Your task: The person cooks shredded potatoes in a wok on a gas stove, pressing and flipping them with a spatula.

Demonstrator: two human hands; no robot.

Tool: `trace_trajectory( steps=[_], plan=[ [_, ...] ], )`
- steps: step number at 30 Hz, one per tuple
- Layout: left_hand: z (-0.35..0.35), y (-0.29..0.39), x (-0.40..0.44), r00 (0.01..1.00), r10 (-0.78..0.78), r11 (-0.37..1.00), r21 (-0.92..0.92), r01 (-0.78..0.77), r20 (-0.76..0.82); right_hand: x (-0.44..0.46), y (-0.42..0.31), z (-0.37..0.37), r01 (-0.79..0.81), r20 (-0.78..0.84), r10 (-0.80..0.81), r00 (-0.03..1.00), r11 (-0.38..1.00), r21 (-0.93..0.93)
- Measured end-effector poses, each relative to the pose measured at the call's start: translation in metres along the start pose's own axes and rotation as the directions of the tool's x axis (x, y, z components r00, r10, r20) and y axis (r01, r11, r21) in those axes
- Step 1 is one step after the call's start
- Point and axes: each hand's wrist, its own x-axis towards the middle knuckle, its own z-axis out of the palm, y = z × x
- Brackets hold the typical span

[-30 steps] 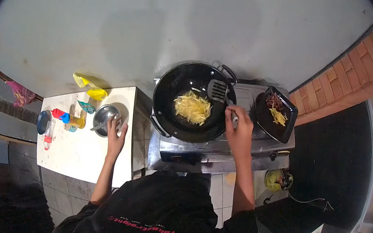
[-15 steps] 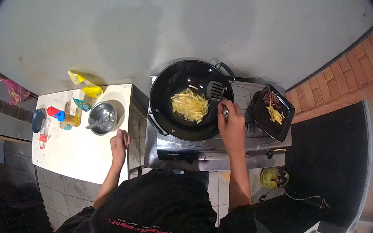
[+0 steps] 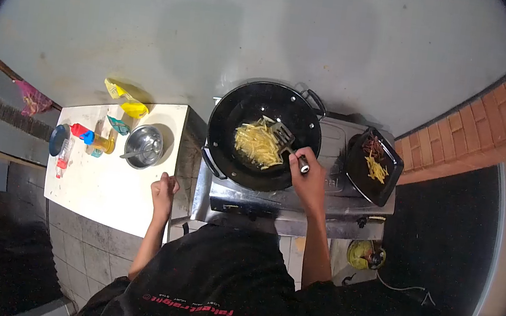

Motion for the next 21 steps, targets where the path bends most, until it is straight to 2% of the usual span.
trace_trajectory(
  steps=[3,5,8,11,13,15,17,19,21],
  plan=[
    [0.015,0.006,-0.012,1.0,-0.016,1.0,-0.012,0.016,-0.023,0.008,-0.005,-0.009,-0.01,0.11,0.01,0.994,1.0,-0.001],
    [0.021,0.007,-0.022,0.999,0.009,0.993,-0.116,-0.014,-0.04,0.011,-0.005,-0.015,-0.032,0.183,0.028,0.983,0.999,0.02],
    [0.036,0.011,-0.041,0.99,-0.03,0.993,-0.117,0.013,-0.141,0.015,0.003,-0.019,0.261,0.161,-0.263,0.951,0.965,0.037],
    [0.048,0.008,-0.068,0.968,-0.049,0.996,-0.087,0.028,-0.245,0.016,0.006,-0.029,0.333,0.253,-0.325,0.911,0.943,0.01],
    [0.059,0.003,-0.09,0.958,-0.015,0.997,-0.072,-0.006,-0.285,0.016,0.01,-0.036,0.374,0.256,-0.364,0.895,0.927,0.009],
    [0.068,-0.007,-0.104,0.925,-0.086,0.996,-0.06,0.069,-0.37,0.023,0.013,-0.038,0.409,0.245,-0.397,0.885,0.913,0.001],
    [0.077,-0.018,-0.117,0.926,-0.076,0.997,-0.046,0.063,-0.37,0.024,0.016,-0.043,0.434,0.238,-0.424,0.874,0.901,0.011],
    [0.09,-0.023,-0.125,0.916,-0.104,0.995,-0.046,0.093,-0.388,0.028,0.012,-0.051,0.395,0.27,-0.387,0.882,0.918,0.023],
    [0.1,-0.021,-0.123,0.922,-0.109,0.993,-0.082,0.084,-0.371,0.037,0.013,-0.054,0.447,0.266,-0.439,0.858,0.894,0.034]
  ],
)
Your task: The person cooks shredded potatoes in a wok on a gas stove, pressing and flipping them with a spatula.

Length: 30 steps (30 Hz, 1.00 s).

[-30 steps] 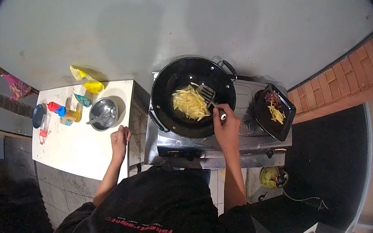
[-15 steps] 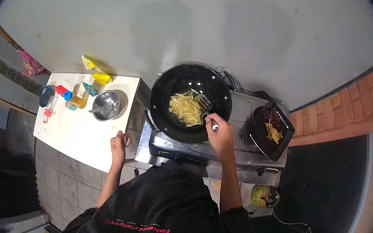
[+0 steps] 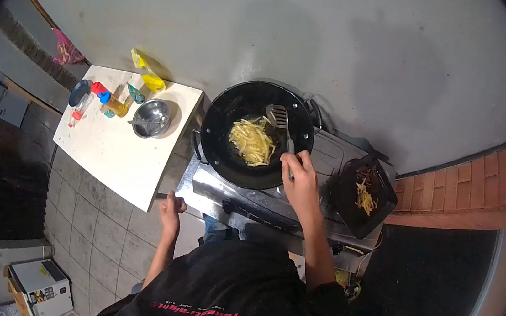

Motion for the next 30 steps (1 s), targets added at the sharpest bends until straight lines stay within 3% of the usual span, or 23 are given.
trace_trajectory(
  steps=[4,6,8,10,16,18,20,22,24,26,30],
  plan=[
    [0.022,0.008,0.004,1.0,-0.024,0.999,0.044,0.024,-0.007,0.009,0.007,-0.006,0.007,0.0,-0.007,1.0,1.0,0.009],
    [0.026,0.014,0.01,0.996,0.07,0.998,-0.01,-0.069,0.06,0.014,0.011,-0.005,-0.054,-0.012,0.054,0.998,0.998,0.018],
    [0.025,0.023,0.014,0.996,0.059,0.998,0.007,-0.06,0.066,0.021,0.016,-0.003,-0.114,0.002,0.114,0.994,0.993,0.013],
    [0.018,0.03,0.018,0.995,0.038,0.998,-0.043,-0.034,0.088,0.025,0.029,0.008,0.044,-0.076,-0.045,0.996,0.999,-0.015],
    [-0.019,0.035,0.043,0.988,-0.03,0.999,0.016,0.028,0.151,0.021,0.019,0.03,-0.089,-0.019,0.091,0.996,0.991,0.095],
    [-0.021,0.044,0.055,0.988,0.003,0.991,0.131,-0.024,0.156,0.014,0.006,0.034,-0.137,0.004,0.137,0.991,0.982,0.128],
    [-0.025,0.044,0.069,0.983,-0.038,0.984,0.18,0.005,0.181,0.006,-0.01,0.032,-0.144,0.042,0.141,0.989,0.986,0.08],
    [-0.012,0.057,0.081,0.975,0.104,0.989,0.086,-0.123,0.197,0.001,-0.023,0.029,-0.113,0.026,0.112,0.993,0.993,0.045],
    [-0.019,0.054,0.097,0.965,0.055,0.993,0.088,-0.08,0.258,-0.002,-0.034,0.024,-0.085,0.012,0.085,0.996,0.996,0.008],
    [-0.02,0.051,0.109,0.913,0.123,0.964,0.171,-0.202,0.389,0.001,-0.045,0.014,-0.053,0.017,0.055,0.998,0.994,-0.094],
    [-0.011,0.058,0.115,0.898,0.097,0.977,0.132,-0.169,0.429,0.018,-0.052,-0.008,-0.036,0.049,0.045,0.998,0.985,-0.168]
  ],
)
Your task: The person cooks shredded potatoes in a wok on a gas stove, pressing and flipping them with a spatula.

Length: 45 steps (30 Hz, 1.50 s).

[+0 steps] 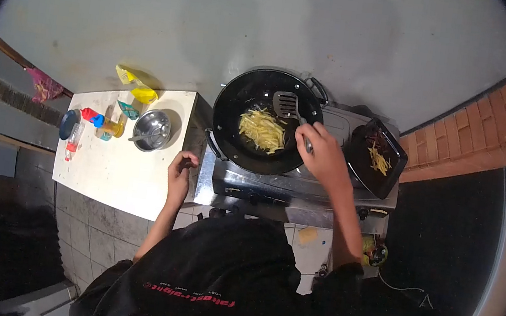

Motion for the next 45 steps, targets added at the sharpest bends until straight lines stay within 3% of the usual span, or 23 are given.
trace_trajectory(
  steps=[2,4,8,12,14,15,17,18,20,22,25,29,32,33,34,35,38,43,45],
  plan=[
    [0.0,0.003,0.001,0.997,-0.04,0.997,-0.058,0.044,0.06,0.02,-0.003,-0.012,0.015,-0.031,-0.016,0.999,0.999,-0.038],
    [0.001,0.003,-0.002,0.989,-0.08,0.989,-0.111,0.094,0.128,0.042,-0.005,-0.026,-0.111,0.114,0.115,0.987,0.993,-0.042],
    [0.008,0.001,-0.01,0.986,-0.094,0.978,-0.172,0.118,0.141,0.083,0.002,-0.035,-0.155,0.211,0.178,0.961,0.98,-0.123],
    [0.007,-0.004,-0.018,0.984,-0.123,0.974,-0.174,0.144,0.128,0.096,0.038,-0.007,0.034,0.086,-0.011,0.996,0.96,-0.279],
    [0.004,-0.008,-0.018,0.984,-0.131,0.965,-0.211,0.154,0.12,0.104,0.042,-0.004,-0.083,0.248,0.148,0.957,0.964,-0.253],
    [0.002,-0.009,-0.019,0.985,-0.128,0.965,-0.214,0.15,0.112,0.103,0.048,0.0,-0.074,0.252,0.14,0.958,0.964,-0.254],
    [-0.001,-0.009,-0.021,0.989,-0.132,0.968,-0.208,0.142,0.059,0.096,0.061,0.001,-0.17,0.247,0.184,0.951,0.982,-0.077],
    [-0.002,-0.008,-0.022,0.989,-0.138,0.967,-0.21,0.145,0.048,0.091,0.064,0.001,-0.164,0.258,0.178,0.949,0.984,-0.076],
    [-0.004,-0.007,-0.023,0.991,-0.131,0.969,-0.21,0.133,0.021,0.081,0.069,0.0,-0.466,0.374,0.387,0.843,0.872,0.149],
    [-0.003,-0.012,-0.026,0.991,-0.131,0.971,-0.201,0.13,0.008,0.061,0.089,0.015,-0.47,0.374,0.369,0.851,0.853,0.227],
    [-0.001,-0.012,-0.026,0.99,-0.142,0.971,-0.196,0.139,0.001,0.033,0.11,0.043,-0.481,0.349,0.336,0.875,0.686,0.545],
    [0.005,-0.008,-0.024,0.988,-0.15,0.964,-0.218,0.152,0.025,0.014,0.09,0.052,-0.468,0.25,0.408,0.878,0.621,0.629],
    [0.008,-0.008,-0.018,0.988,-0.146,0.958,-0.244,0.151,0.039,0.011,0.063,0.038,-0.508,0.244,0.45,0.859,0.698,0.505],
    [0.008,-0.01,-0.017,0.989,-0.137,0.959,-0.243,0.144,0.048,0.01,0.059,0.037,-0.267,0.093,0.25,0.964,0.879,0.394],
    [0.008,-0.012,-0.015,0.99,-0.128,0.96,-0.243,0.138,0.057,0.008,0.054,0.033,-0.005,-0.021,0.01,1.0,0.973,0.232],
    [0.009,-0.012,-0.014,0.99,-0.128,0.96,-0.242,0.14,0.062,0.007,0.041,0.021,-0.091,0.088,0.073,0.993,0.97,0.223],
    [0.011,-0.013,-0.008,0.989,-0.134,0.959,-0.243,0.145,0.058,-0.002,0.03,0.016,0.031,0.07,-0.043,0.997,0.986,0.166],
    [0.01,-0.009,-0.004,0.991,-0.127,0.953,-0.271,0.135,0.046,-0.018,0.009,0.013,0.006,0.127,-0.015,0.992,0.997,0.072],
    [0.009,-0.005,-0.003,0.989,-0.141,0.951,-0.272,0.148,0.046,-0.024,-0.004,0.009,-0.071,0.205,0.071,0.976,0.997,-0.008]
  ],
)
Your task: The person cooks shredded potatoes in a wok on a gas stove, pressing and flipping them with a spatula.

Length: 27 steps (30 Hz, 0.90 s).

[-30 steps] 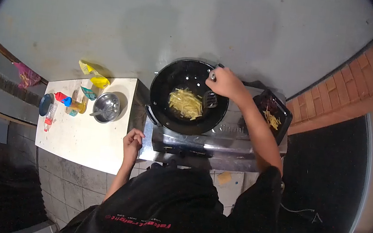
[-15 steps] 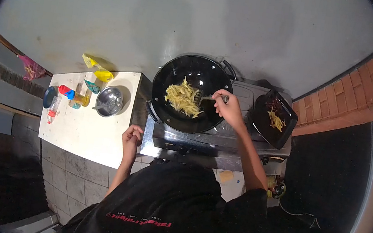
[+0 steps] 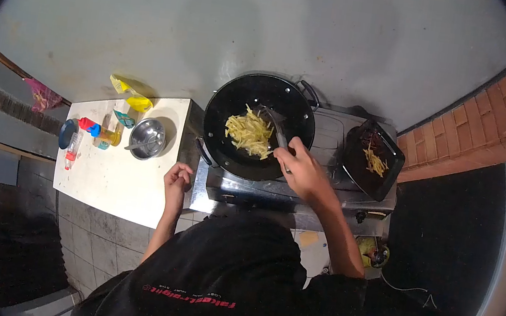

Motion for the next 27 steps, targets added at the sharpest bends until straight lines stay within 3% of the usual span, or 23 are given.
trace_trajectory(
  steps=[9,16,22,27],
  plan=[
    [-0.008,0.002,0.005,1.0,-0.013,0.998,0.067,0.015,-0.026,-0.007,-0.058,0.025,0.122,-0.053,-0.128,0.99,0.986,-0.115],
    [-0.011,0.001,0.005,1.0,0.003,0.999,0.04,-0.003,-0.015,0.003,-0.083,0.049,0.204,0.052,-0.199,0.979,0.97,-0.132],
    [-0.018,-0.001,-0.001,0.998,-0.009,1.0,0.015,0.01,-0.064,0.018,-0.064,0.067,0.149,0.095,-0.135,0.986,0.975,-0.162],
    [-0.026,-0.008,0.001,0.998,0.005,1.0,0.019,-0.004,-0.068,0.027,-0.046,0.054,0.01,-0.104,-0.025,0.994,0.99,-0.141]
  ],
)
